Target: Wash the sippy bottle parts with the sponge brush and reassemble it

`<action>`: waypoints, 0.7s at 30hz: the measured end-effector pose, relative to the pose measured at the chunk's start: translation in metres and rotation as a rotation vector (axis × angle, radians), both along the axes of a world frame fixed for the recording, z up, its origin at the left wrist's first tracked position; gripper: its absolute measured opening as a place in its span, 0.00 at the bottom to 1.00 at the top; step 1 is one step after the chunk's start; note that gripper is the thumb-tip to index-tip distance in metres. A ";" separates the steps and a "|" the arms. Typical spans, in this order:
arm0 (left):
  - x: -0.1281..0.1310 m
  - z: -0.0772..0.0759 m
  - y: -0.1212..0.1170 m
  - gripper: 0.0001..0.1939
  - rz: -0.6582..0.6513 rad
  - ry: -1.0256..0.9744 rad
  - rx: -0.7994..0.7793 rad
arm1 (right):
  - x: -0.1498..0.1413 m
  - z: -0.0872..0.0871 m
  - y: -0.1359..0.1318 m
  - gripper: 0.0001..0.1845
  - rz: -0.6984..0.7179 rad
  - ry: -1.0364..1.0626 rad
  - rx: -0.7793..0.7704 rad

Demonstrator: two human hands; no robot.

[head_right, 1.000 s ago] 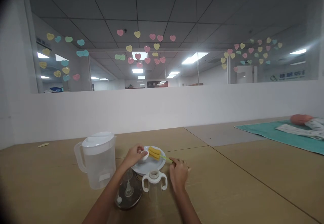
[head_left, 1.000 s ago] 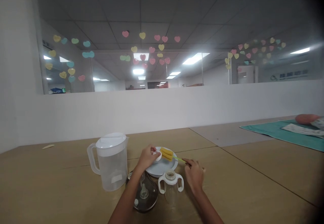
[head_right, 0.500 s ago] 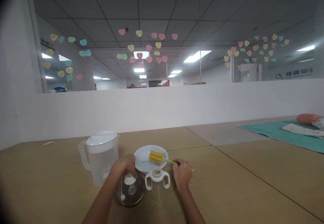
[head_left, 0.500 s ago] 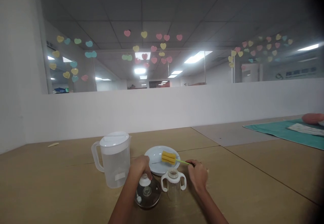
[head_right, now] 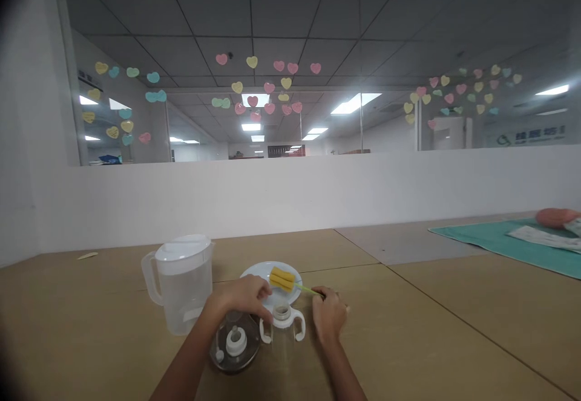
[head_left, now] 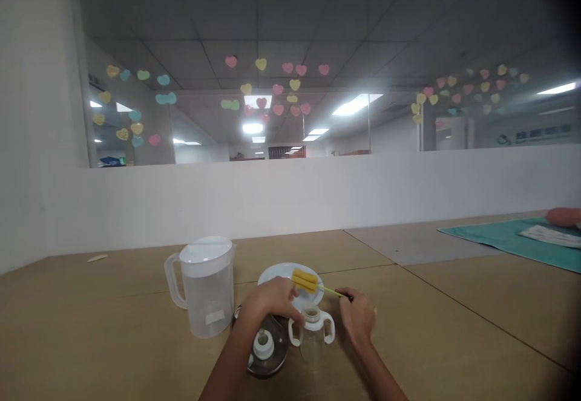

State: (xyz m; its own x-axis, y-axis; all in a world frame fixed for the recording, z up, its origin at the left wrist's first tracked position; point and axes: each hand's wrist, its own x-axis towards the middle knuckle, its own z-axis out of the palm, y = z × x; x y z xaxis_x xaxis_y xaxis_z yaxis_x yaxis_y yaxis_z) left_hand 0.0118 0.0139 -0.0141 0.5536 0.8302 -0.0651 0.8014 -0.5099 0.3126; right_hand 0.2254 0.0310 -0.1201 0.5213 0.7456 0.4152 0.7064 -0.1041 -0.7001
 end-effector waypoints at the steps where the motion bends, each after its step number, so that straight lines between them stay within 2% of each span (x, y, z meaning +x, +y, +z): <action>1: 0.006 -0.002 -0.002 0.30 -0.072 -0.009 -0.004 | 0.000 0.000 0.000 0.23 0.002 0.010 0.005; 3: 0.018 -0.009 -0.003 0.32 -0.138 0.006 -0.001 | 0.001 -0.001 0.000 0.23 0.000 0.029 0.010; 7: 0.033 -0.021 -0.001 0.35 -0.140 -0.017 0.016 | 0.003 -0.002 -0.001 0.24 -0.006 0.102 0.038; 9: 0.032 -0.019 0.000 0.36 -0.188 -0.060 0.017 | 0.004 -0.002 -0.001 0.24 0.000 0.160 0.090; 12: 0.021 -0.009 -0.001 0.33 -0.220 -0.202 0.016 | 0.004 -0.002 0.001 0.24 0.037 0.244 0.232; 17: 0.000 0.005 0.003 0.30 -0.091 -0.600 0.124 | -0.003 -0.001 0.004 0.26 0.184 0.226 0.473; 19: -0.007 0.006 0.010 0.28 0.010 -0.653 0.229 | -0.007 -0.002 0.004 0.25 0.257 0.156 0.562; 21: -0.012 0.004 0.018 0.26 0.123 -0.631 0.415 | -0.008 -0.005 0.004 0.23 0.311 0.067 0.615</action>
